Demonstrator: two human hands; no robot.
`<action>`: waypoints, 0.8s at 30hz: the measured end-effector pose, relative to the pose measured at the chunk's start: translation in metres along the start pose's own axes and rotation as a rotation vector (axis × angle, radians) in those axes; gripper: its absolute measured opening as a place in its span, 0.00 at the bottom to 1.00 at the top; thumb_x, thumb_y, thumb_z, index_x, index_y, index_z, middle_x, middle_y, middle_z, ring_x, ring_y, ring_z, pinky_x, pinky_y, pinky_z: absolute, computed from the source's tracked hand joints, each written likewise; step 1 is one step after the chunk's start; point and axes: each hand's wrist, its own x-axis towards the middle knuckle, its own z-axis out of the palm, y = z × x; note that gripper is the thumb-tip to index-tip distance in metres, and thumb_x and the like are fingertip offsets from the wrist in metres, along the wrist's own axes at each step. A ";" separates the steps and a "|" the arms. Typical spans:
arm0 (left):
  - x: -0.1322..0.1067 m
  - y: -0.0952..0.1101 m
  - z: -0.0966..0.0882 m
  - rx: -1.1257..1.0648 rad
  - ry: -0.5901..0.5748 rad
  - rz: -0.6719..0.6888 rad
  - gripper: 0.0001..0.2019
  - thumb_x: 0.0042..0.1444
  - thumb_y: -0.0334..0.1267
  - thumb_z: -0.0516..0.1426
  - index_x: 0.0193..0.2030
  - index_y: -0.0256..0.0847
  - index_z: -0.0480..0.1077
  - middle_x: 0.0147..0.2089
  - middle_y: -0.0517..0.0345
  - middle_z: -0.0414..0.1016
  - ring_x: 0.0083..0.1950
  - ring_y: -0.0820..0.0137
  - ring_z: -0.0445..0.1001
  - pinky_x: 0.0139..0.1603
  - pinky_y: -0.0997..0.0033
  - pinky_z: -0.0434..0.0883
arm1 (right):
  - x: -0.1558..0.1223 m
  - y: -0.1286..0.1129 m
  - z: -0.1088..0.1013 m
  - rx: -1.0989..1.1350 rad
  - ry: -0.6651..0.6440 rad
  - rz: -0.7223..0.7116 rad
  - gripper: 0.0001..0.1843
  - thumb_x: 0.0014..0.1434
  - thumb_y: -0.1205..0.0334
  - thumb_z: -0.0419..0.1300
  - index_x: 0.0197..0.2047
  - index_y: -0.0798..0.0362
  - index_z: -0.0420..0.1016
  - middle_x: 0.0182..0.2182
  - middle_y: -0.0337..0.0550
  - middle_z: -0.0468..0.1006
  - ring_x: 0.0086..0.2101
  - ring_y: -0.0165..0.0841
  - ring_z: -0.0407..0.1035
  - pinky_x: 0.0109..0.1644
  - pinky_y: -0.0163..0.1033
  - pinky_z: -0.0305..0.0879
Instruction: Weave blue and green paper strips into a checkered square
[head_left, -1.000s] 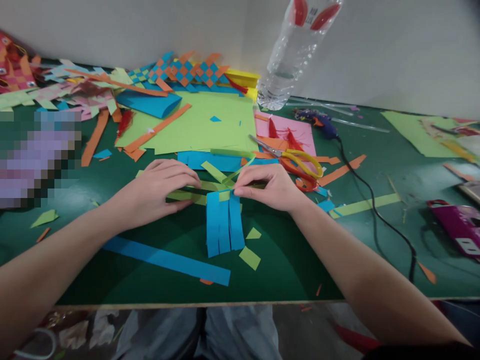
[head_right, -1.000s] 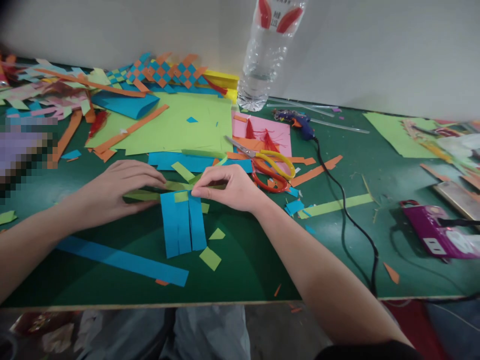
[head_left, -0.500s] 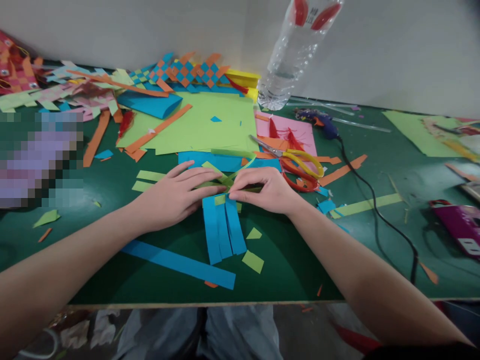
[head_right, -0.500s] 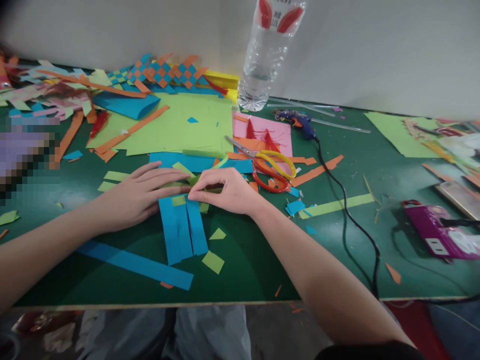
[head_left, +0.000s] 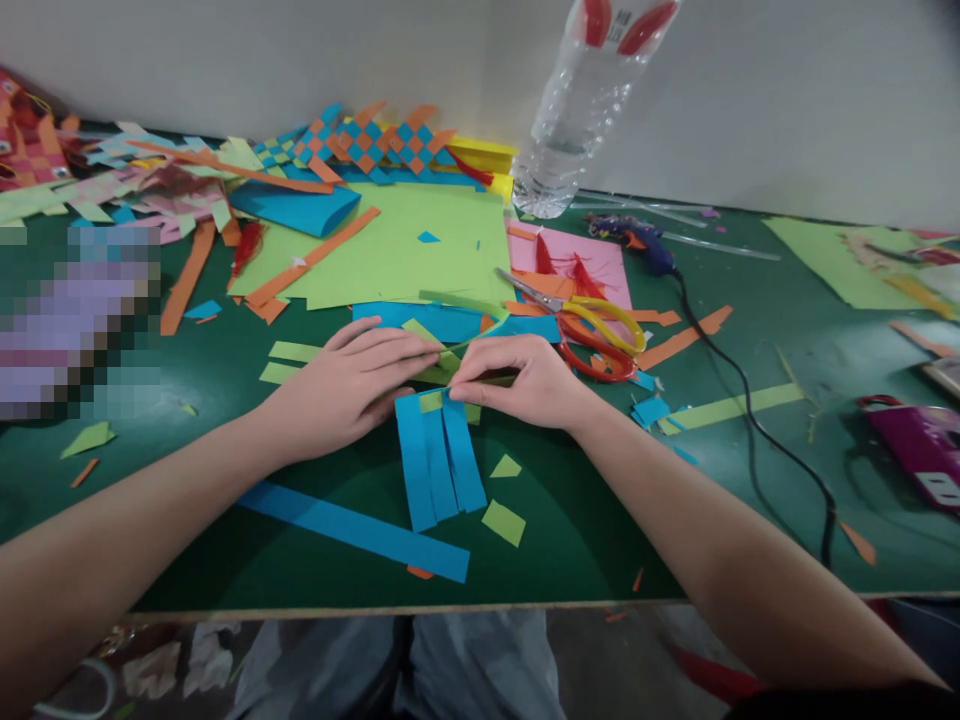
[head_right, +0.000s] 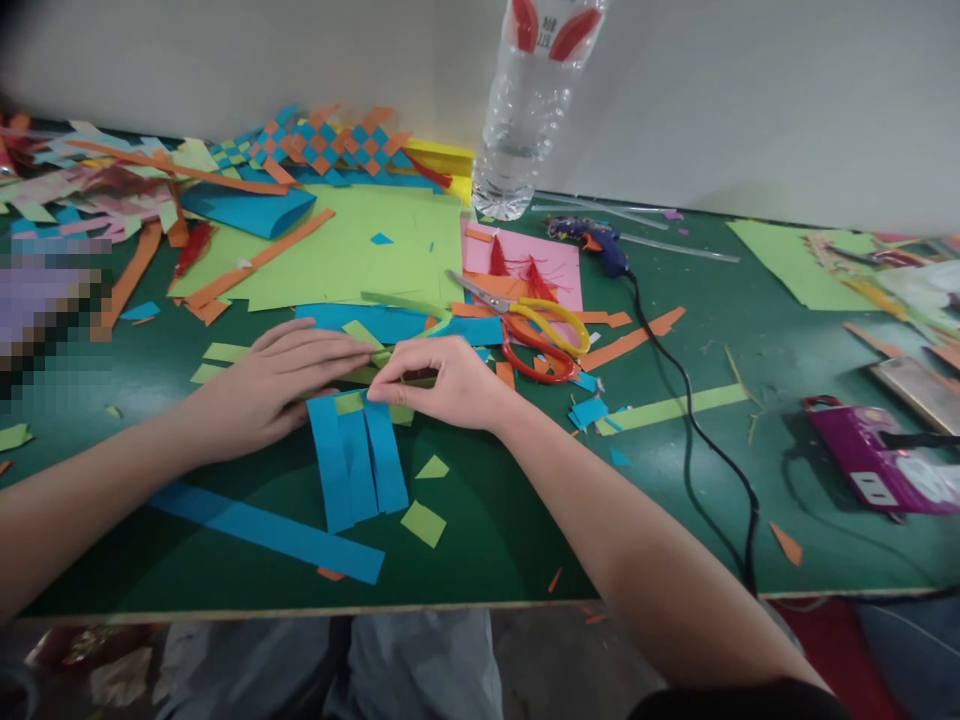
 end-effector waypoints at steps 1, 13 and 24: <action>0.000 0.000 -0.002 0.002 0.032 -0.014 0.21 0.75 0.38 0.46 0.69 0.46 0.67 0.69 0.51 0.74 0.70 0.58 0.70 0.76 0.47 0.57 | 0.000 0.000 0.000 -0.005 0.010 0.000 0.17 0.62 0.46 0.70 0.33 0.52 0.85 0.29 0.42 0.81 0.29 0.29 0.71 0.35 0.38 0.68; -0.005 -0.001 -0.023 -0.106 0.468 -0.325 0.07 0.63 0.40 0.65 0.46 0.44 0.77 0.49 0.56 0.84 0.51 0.63 0.82 0.57 0.61 0.77 | 0.000 0.002 0.001 -0.054 0.211 -0.011 0.11 0.61 0.51 0.71 0.32 0.49 0.86 0.30 0.40 0.84 0.30 0.30 0.74 0.35 0.37 0.72; 0.000 -0.011 -0.022 -0.497 0.789 -0.332 0.15 0.54 0.23 0.65 0.43 0.43 0.69 0.40 0.62 0.72 0.43 0.75 0.77 0.46 0.75 0.79 | 0.000 0.003 0.000 -0.037 0.270 0.046 0.10 0.60 0.53 0.71 0.33 0.50 0.86 0.31 0.40 0.84 0.32 0.30 0.75 0.36 0.36 0.73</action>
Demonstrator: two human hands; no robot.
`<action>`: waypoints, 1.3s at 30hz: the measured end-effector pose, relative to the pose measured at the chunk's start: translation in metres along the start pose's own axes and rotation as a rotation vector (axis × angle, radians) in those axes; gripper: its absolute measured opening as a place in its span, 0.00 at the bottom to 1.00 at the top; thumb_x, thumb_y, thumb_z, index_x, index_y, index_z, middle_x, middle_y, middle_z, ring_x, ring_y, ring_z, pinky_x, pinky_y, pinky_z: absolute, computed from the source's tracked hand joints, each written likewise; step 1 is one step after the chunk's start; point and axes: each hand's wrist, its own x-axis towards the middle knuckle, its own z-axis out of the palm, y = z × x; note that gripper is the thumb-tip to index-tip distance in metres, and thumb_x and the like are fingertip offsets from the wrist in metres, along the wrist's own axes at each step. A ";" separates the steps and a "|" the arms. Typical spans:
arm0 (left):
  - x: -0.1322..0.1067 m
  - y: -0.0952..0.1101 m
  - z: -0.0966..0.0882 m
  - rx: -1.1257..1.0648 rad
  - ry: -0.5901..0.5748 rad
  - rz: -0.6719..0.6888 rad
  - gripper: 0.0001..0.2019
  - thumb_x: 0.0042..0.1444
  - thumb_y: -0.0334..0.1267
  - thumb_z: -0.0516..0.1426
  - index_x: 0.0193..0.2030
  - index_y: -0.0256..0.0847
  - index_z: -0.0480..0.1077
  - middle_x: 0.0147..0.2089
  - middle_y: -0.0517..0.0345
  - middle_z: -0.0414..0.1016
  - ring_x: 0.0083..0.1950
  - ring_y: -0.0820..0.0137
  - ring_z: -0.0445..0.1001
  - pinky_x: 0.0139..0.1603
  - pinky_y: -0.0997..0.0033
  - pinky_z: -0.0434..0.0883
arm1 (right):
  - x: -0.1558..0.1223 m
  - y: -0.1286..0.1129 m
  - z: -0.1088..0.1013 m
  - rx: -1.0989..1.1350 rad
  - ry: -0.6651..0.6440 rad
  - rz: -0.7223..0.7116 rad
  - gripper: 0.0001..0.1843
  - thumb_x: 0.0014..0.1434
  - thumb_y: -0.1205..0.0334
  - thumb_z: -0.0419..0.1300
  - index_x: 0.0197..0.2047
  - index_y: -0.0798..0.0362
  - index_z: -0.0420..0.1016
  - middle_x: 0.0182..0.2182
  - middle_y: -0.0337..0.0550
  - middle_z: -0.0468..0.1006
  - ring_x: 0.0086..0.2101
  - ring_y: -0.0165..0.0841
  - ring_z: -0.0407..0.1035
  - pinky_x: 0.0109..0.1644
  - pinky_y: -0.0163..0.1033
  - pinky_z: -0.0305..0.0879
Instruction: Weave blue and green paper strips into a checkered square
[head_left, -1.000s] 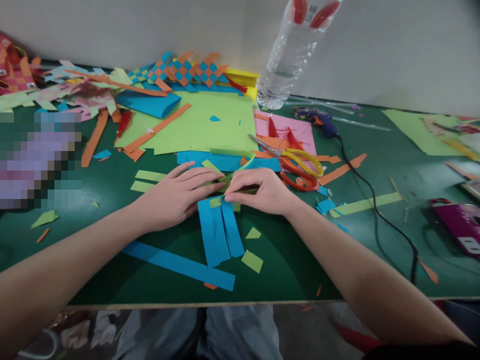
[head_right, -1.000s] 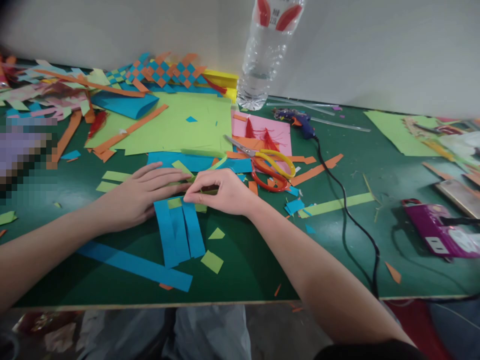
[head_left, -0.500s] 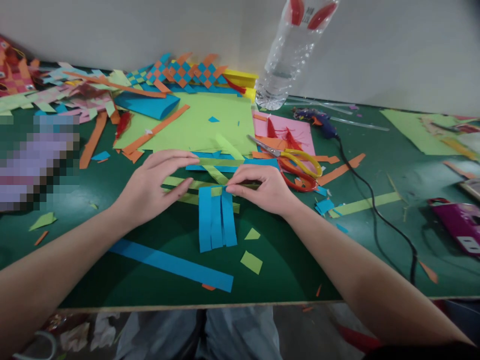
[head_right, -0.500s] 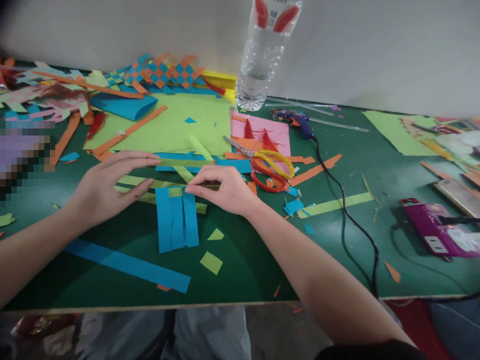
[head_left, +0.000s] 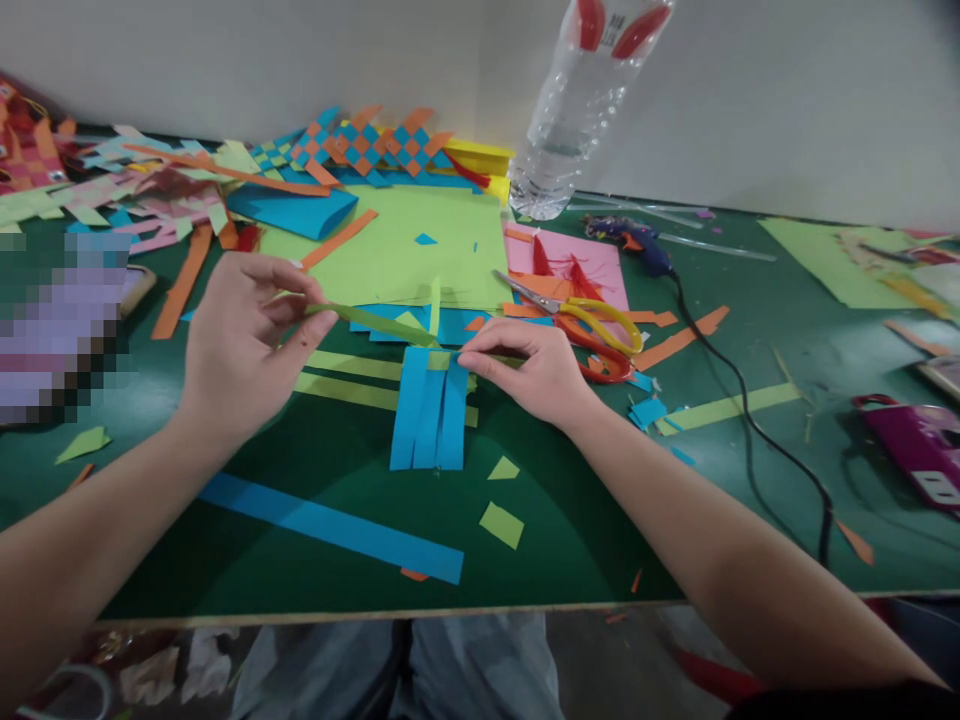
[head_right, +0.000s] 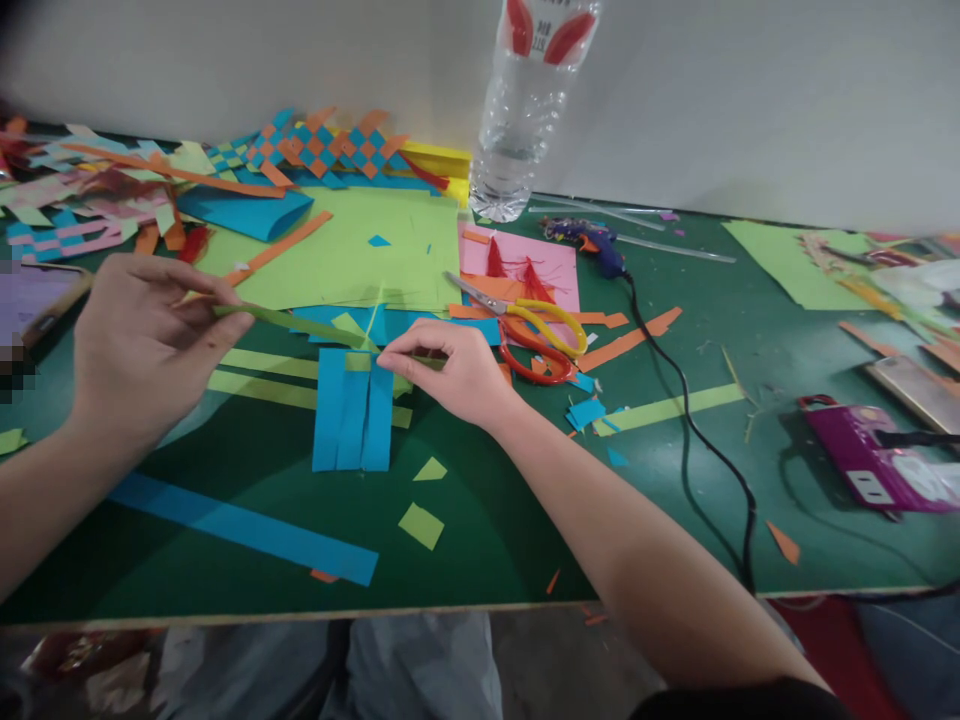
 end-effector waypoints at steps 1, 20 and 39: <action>0.000 0.000 0.000 -0.015 -0.004 0.004 0.17 0.53 0.22 0.64 0.45 0.43 0.69 0.40 0.62 0.71 0.43 0.76 0.78 0.45 0.77 0.79 | 0.000 0.000 0.000 0.001 0.007 0.000 0.10 0.60 0.53 0.71 0.33 0.50 0.86 0.31 0.40 0.84 0.32 0.30 0.75 0.36 0.36 0.73; 0.001 0.002 -0.004 -0.042 -0.195 -0.089 0.23 0.55 0.28 0.63 0.57 0.48 0.69 0.40 0.61 0.76 0.45 0.72 0.80 0.43 0.73 0.78 | 0.000 0.001 -0.001 -0.023 -0.010 -0.016 0.07 0.61 0.57 0.70 0.33 0.50 0.86 0.31 0.40 0.84 0.32 0.30 0.75 0.36 0.35 0.72; -0.008 0.008 0.000 0.390 -0.512 -0.051 0.10 0.65 0.44 0.59 0.49 0.47 0.76 0.53 0.52 0.84 0.52 0.58 0.81 0.55 0.55 0.77 | 0.001 -0.002 0.000 -0.059 -0.046 0.027 0.07 0.61 0.58 0.70 0.33 0.50 0.87 0.33 0.41 0.87 0.34 0.32 0.79 0.39 0.37 0.75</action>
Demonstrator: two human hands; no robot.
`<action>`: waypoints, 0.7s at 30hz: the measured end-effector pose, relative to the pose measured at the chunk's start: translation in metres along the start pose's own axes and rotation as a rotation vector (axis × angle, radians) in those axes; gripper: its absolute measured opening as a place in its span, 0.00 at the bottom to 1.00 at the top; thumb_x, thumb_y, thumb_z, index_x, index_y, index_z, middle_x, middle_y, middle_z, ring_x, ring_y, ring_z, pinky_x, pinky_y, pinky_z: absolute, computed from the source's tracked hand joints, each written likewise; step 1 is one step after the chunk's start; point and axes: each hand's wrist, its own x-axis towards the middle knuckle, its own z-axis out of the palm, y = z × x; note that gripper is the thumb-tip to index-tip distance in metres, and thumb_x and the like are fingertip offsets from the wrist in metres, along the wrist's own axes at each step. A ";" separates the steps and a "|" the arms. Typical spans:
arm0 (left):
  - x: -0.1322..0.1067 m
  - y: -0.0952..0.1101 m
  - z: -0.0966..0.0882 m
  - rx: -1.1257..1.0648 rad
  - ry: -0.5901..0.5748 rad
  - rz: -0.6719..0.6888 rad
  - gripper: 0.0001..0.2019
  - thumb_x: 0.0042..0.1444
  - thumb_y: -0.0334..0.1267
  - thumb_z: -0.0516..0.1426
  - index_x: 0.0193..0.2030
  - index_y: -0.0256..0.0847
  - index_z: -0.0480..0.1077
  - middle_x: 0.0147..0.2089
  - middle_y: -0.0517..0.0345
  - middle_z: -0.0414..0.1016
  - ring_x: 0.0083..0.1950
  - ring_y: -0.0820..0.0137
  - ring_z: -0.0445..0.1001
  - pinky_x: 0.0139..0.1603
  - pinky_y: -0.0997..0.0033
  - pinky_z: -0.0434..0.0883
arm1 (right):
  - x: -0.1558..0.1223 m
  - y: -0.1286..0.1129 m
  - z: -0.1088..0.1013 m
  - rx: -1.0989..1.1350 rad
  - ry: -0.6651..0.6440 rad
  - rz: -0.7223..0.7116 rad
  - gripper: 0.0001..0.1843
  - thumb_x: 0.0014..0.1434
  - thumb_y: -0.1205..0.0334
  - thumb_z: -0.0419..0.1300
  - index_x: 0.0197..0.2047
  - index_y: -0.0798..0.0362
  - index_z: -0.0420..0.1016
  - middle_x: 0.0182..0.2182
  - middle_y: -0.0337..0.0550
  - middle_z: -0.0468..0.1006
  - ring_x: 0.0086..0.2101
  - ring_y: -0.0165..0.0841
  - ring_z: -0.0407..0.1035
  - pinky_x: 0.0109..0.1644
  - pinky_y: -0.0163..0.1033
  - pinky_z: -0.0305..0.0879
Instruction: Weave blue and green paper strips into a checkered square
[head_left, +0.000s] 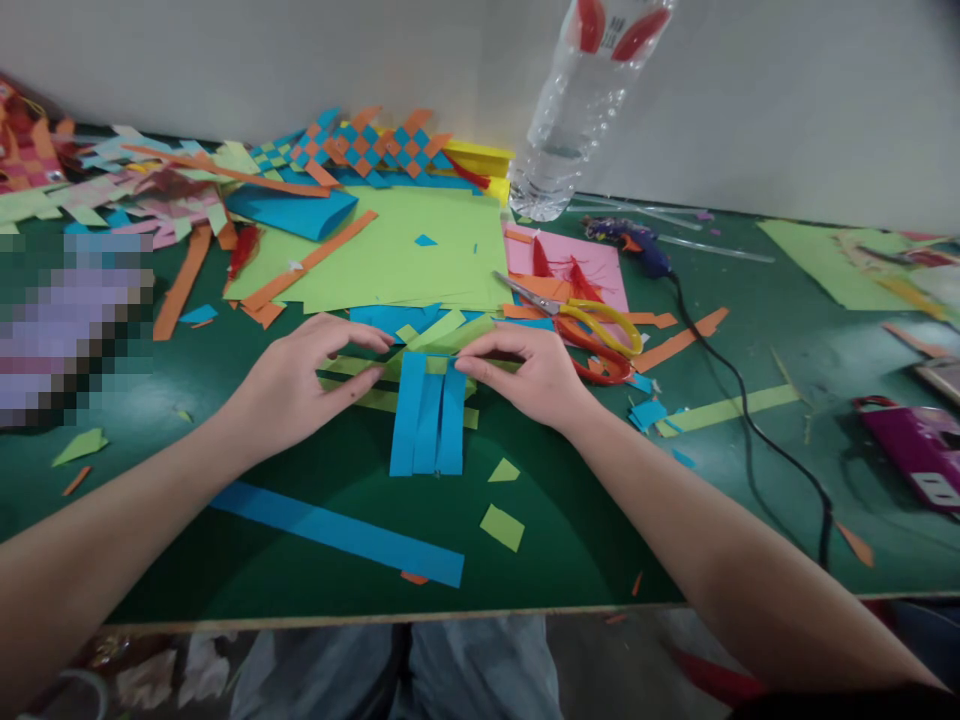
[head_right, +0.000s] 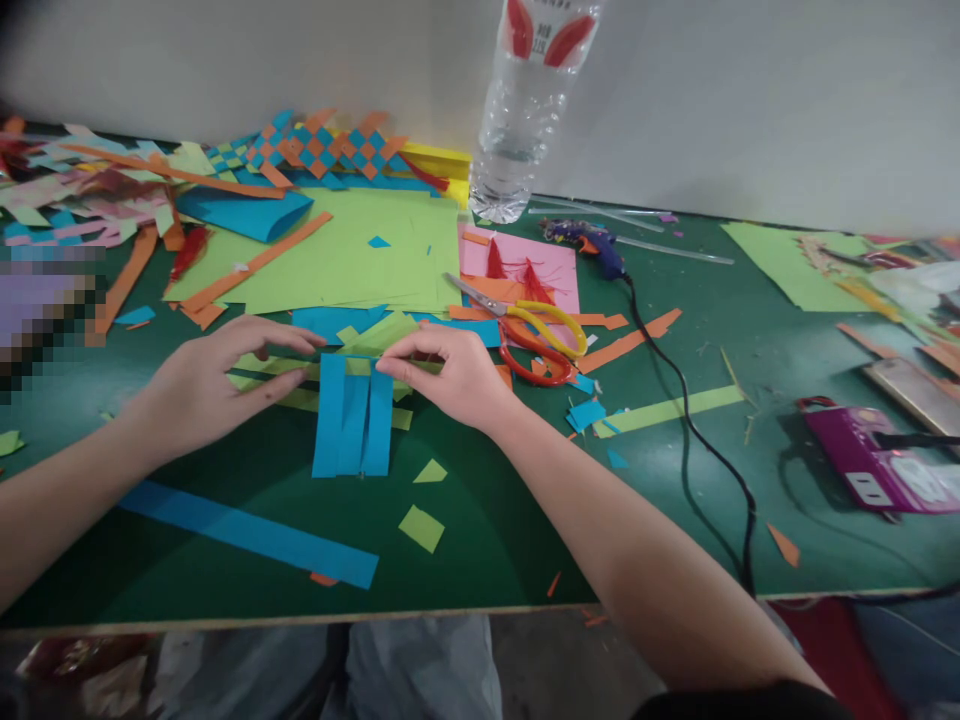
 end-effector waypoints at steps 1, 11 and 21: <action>0.000 0.000 0.000 0.001 -0.010 -0.001 0.11 0.65 0.44 0.59 0.50 0.47 0.77 0.52 0.52 0.83 0.52 0.58 0.80 0.54 0.55 0.77 | 0.000 0.000 0.000 0.004 0.001 -0.003 0.06 0.61 0.58 0.70 0.33 0.50 0.87 0.33 0.40 0.87 0.34 0.32 0.79 0.39 0.37 0.75; 0.001 0.004 0.006 -0.056 0.000 -0.030 0.15 0.62 0.42 0.58 0.55 0.48 0.76 0.48 0.54 0.84 0.48 0.61 0.83 0.49 0.61 0.80 | 0.000 0.000 0.000 -0.010 -0.015 -0.020 0.10 0.62 0.54 0.70 0.34 0.50 0.86 0.33 0.41 0.86 0.34 0.32 0.78 0.37 0.37 0.74; 0.001 0.001 0.010 -0.044 -0.033 -0.094 0.13 0.64 0.49 0.59 0.50 0.54 0.81 0.40 0.56 0.86 0.44 0.57 0.85 0.48 0.58 0.80 | 0.000 0.001 0.000 -0.028 -0.009 -0.022 0.11 0.62 0.52 0.69 0.34 0.49 0.86 0.33 0.41 0.86 0.34 0.33 0.78 0.37 0.37 0.74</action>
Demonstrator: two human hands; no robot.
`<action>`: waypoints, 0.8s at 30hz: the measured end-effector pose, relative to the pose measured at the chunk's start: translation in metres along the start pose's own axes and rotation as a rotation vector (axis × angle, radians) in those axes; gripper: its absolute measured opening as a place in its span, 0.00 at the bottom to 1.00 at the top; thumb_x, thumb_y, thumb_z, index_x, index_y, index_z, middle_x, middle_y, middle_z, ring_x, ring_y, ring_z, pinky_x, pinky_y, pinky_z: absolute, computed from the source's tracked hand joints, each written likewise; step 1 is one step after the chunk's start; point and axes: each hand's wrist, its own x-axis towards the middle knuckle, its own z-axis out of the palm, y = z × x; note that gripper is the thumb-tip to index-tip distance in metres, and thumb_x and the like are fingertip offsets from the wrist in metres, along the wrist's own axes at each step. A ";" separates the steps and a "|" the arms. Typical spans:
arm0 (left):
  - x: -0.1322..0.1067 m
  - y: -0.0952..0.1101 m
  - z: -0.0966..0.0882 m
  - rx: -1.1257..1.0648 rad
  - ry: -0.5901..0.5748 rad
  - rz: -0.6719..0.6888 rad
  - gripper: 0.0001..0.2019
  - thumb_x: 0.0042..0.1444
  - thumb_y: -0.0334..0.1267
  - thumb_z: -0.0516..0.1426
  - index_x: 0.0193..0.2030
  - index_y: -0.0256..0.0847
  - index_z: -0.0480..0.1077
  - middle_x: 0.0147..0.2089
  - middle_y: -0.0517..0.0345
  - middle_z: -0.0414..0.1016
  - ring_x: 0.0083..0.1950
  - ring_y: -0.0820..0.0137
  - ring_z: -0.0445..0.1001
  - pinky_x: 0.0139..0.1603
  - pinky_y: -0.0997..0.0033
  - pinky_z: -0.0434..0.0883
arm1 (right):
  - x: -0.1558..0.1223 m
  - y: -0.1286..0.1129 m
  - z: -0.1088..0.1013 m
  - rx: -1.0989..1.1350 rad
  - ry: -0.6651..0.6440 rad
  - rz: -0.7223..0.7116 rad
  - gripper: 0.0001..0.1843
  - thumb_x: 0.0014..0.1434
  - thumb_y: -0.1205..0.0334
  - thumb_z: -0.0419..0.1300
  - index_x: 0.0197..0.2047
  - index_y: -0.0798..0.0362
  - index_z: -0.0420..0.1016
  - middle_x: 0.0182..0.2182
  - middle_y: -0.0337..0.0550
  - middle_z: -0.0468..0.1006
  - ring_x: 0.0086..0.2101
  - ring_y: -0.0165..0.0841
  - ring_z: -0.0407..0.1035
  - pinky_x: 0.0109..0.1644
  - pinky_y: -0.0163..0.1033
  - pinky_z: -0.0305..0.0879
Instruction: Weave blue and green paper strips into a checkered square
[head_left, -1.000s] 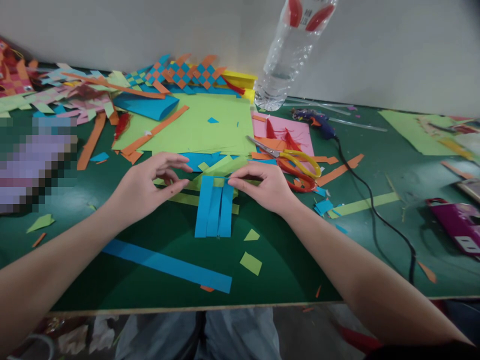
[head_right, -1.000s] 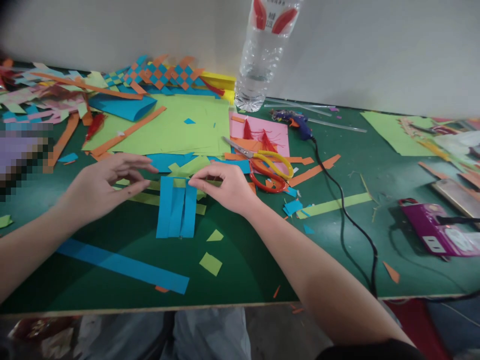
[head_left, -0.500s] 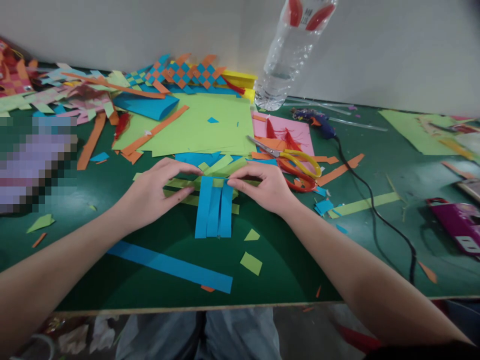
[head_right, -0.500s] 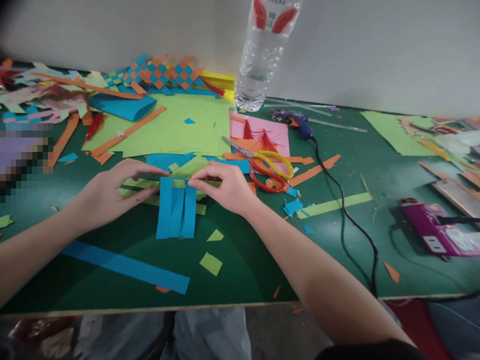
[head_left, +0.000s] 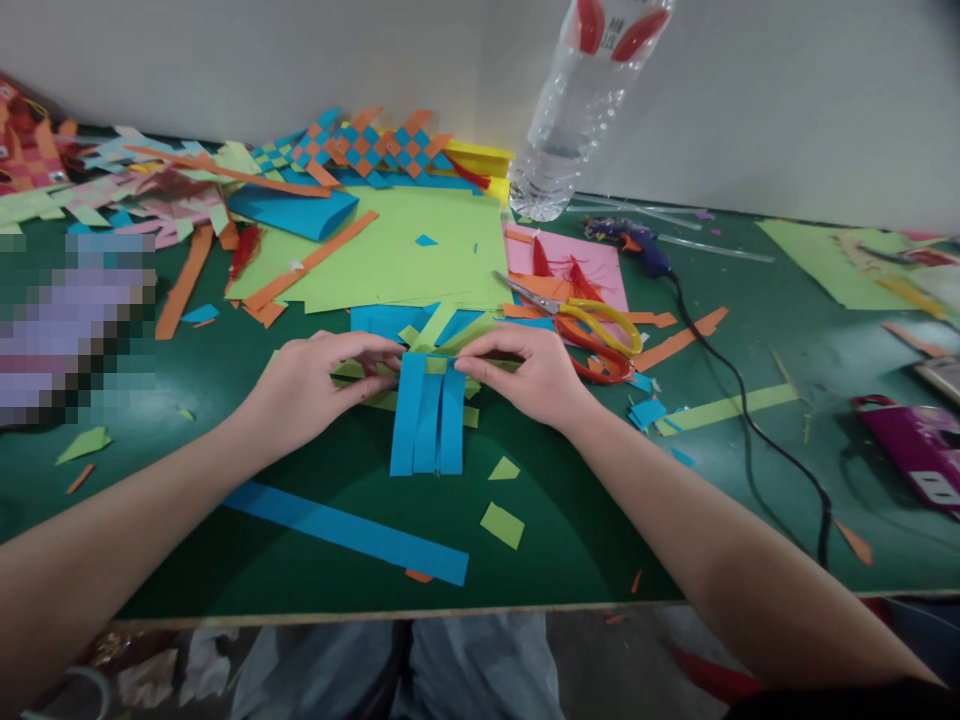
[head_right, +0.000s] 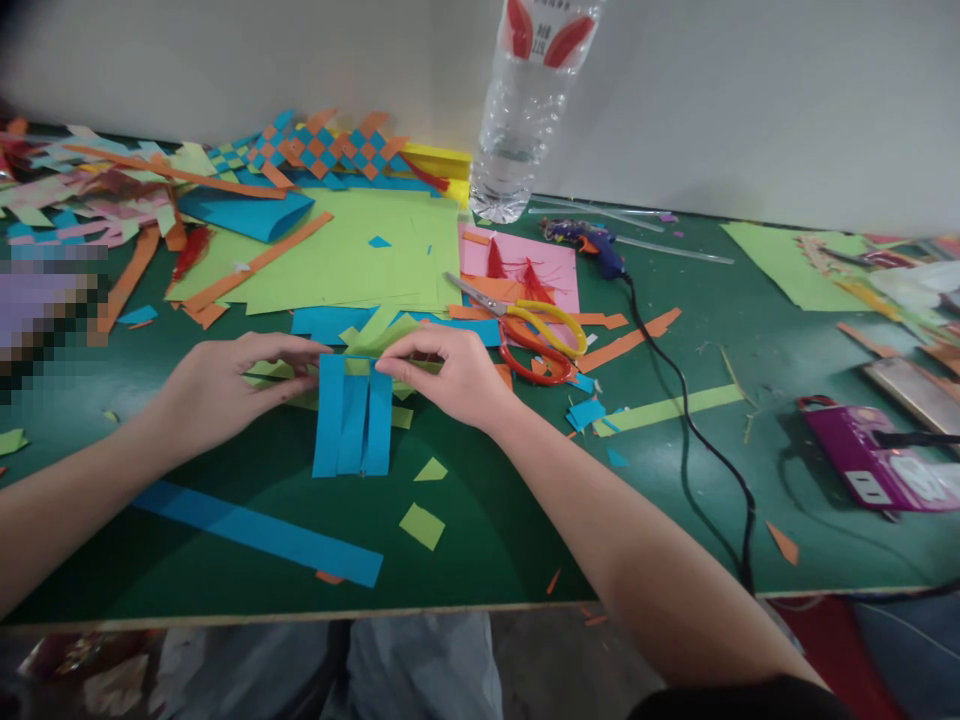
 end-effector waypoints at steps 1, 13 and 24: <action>0.000 -0.001 0.000 0.023 0.006 0.007 0.13 0.64 0.50 0.59 0.50 0.54 0.81 0.40 0.56 0.86 0.44 0.57 0.84 0.48 0.58 0.80 | 0.000 0.000 0.000 0.004 0.001 -0.002 0.11 0.62 0.51 0.69 0.34 0.49 0.86 0.33 0.41 0.86 0.34 0.33 0.78 0.37 0.37 0.74; 0.001 0.003 0.001 0.028 -0.016 0.004 0.13 0.61 0.45 0.58 0.48 0.52 0.82 0.42 0.54 0.87 0.45 0.56 0.84 0.45 0.59 0.80 | 0.000 -0.002 0.000 -0.014 -0.015 -0.037 0.10 0.63 0.54 0.69 0.34 0.50 0.86 0.32 0.41 0.86 0.32 0.31 0.77 0.36 0.36 0.73; 0.003 0.000 -0.011 -0.084 0.167 -0.042 0.11 0.59 0.43 0.60 0.45 0.49 0.82 0.38 0.57 0.86 0.35 0.64 0.82 0.37 0.66 0.80 | 0.000 0.002 0.001 0.019 0.013 -0.110 0.08 0.63 0.56 0.69 0.33 0.50 0.84 0.31 0.40 0.85 0.32 0.31 0.75 0.39 0.38 0.73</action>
